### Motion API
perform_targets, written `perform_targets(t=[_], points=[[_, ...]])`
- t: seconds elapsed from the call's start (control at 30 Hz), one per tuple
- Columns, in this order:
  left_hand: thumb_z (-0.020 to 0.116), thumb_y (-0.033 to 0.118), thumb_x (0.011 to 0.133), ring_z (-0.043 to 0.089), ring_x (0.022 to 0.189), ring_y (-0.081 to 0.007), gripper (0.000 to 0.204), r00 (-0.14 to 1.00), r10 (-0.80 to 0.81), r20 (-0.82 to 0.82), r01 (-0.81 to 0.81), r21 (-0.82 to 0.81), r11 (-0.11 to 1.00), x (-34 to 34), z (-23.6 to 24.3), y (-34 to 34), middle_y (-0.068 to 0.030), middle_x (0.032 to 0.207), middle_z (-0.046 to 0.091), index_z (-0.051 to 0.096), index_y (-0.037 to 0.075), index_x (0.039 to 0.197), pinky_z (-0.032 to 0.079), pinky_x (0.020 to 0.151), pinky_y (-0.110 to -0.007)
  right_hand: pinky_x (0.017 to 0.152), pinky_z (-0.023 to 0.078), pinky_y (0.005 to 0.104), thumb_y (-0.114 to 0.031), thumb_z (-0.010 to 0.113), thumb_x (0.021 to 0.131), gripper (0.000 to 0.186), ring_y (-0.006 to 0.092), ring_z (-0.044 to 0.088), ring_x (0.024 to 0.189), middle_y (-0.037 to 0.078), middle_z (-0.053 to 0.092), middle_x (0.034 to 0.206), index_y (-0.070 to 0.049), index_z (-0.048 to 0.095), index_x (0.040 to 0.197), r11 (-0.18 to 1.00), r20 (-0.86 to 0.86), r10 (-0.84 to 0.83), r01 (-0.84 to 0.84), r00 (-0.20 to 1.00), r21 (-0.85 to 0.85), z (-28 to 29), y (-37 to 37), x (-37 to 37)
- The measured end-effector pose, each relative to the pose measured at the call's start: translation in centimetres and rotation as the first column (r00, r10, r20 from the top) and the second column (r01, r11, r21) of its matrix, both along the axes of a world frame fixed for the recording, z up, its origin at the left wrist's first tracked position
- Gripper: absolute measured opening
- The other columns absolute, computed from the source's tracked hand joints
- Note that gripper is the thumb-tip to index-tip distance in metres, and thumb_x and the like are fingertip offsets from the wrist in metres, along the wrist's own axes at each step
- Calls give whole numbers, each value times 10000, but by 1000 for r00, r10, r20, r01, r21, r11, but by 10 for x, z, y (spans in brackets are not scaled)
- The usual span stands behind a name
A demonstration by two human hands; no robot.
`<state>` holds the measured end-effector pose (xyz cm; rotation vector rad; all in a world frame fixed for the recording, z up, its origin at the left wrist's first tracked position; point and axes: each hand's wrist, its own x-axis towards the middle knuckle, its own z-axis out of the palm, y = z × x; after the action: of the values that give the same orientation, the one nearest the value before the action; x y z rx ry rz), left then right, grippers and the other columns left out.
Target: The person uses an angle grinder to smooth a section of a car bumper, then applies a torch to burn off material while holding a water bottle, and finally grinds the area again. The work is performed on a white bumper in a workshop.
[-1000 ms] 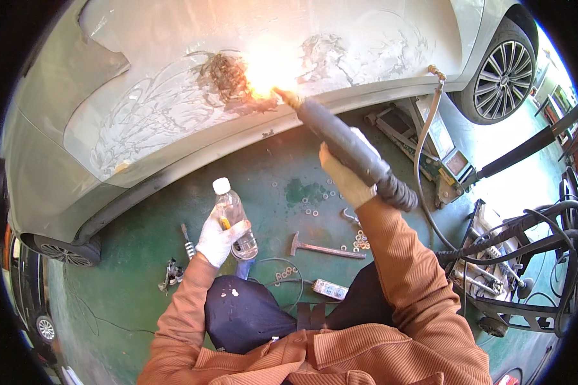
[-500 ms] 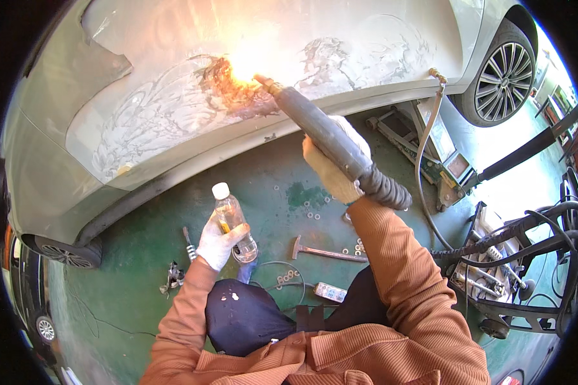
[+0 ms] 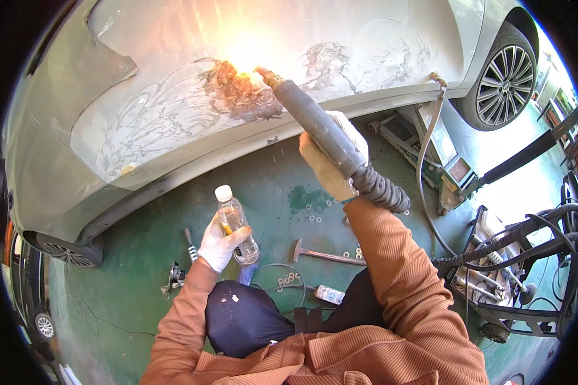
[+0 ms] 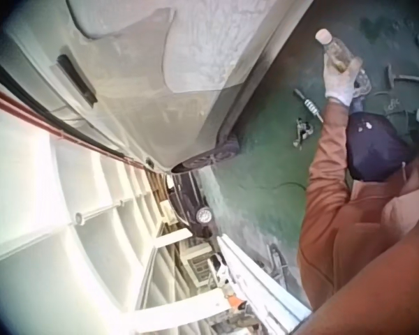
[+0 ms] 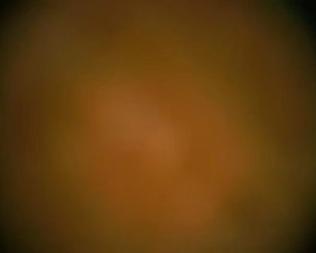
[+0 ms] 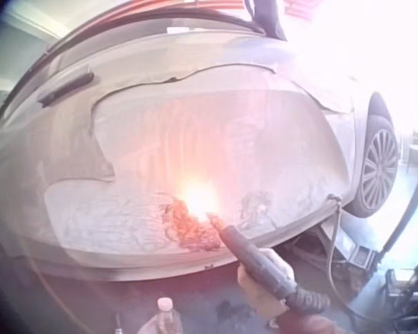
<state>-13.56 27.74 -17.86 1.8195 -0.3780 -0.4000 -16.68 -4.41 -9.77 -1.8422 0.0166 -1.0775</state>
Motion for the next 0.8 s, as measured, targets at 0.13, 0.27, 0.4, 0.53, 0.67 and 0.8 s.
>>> perform_targets(t=[0.13, 0.27, 0.4, 0.53, 0.67, 0.8], points=[[879, 184, 898, 674, 960, -142, 450, 996, 28, -79, -34, -73, 997, -9, 7, -1, -31, 1054, 688, 612, 68, 1241, 575, 892, -335, 807, 569, 327, -65, 784, 910, 248, 173, 688, 844, 74, 707, 934, -57, 705, 1145, 988, 121, -71, 87, 990, -130, -11, 12, -1], [886, 189, 887, 675, 967, -147, 470, 999, 0, -37, 1, 13, 1000, -6, 8, -1, -39, 1061, 692, 610, 60, 1245, 575, 897, -342, 823, 572, 330, -83, 787, 908, 212, 184, 691, 848, 83, 707, 937, -61, 719, 1107, 987, -6, -123, 122, 992, -101, 9, 13, -4], [857, 166, 890, 674, 948, -153, 429, 1000, 1, 19, -3, 75, 997, -5, 11, -6, -36, 1047, 690, 613, 64, 1227, 570, 873, -337, 821, 584, 328, -97, 775, 904, 208, 212, 725, 854, 95, 737, 950, -68, 720, 1103, 990, 56, -91, 96, 994, -100, 6, 13, 4], [837, 141, 896, 672, 936, -150, 402, 997, -4, 75, -4, 115, 993, -7, 9, -5, -31, 1029, 685, 614, 70, 1223, 567, 859, -331, 830, 590, 329, -91, 776, 894, 232, 220, 743, 871, 97, 742, 944, -65, 722, 1117, 984, 45, -106, 112, 993, -140, 4, 14, 1], [841, 149, 915, 667, 947, -146, 412, 999, -21, 35, 19, 54, 998, -6, 3, 4, -24, 1046, 680, 611, 74, 1249, 563, 869, -324, 832, 581, 316, -101, 784, 888, 233, 213, 727, 860, 91, 734, 944, -66, 718, 1109, 1000, 8, 6, -6, 1000, -23, 5, 14, 0], [830, 119, 926, 665, 960, -146, 421, 999, 39, -28, -40, -36, 999, -13, 8, 0, -17, 1049, 676, 610, 70, 1282, 565, 883, -333, 828, 578, 327, -92, 784, 890, 230, 222, 730, 863, 107, 734, 951, -64, 719, 1109, 971, -16, -161, 156, 987, -183, -18, 9, -11]])
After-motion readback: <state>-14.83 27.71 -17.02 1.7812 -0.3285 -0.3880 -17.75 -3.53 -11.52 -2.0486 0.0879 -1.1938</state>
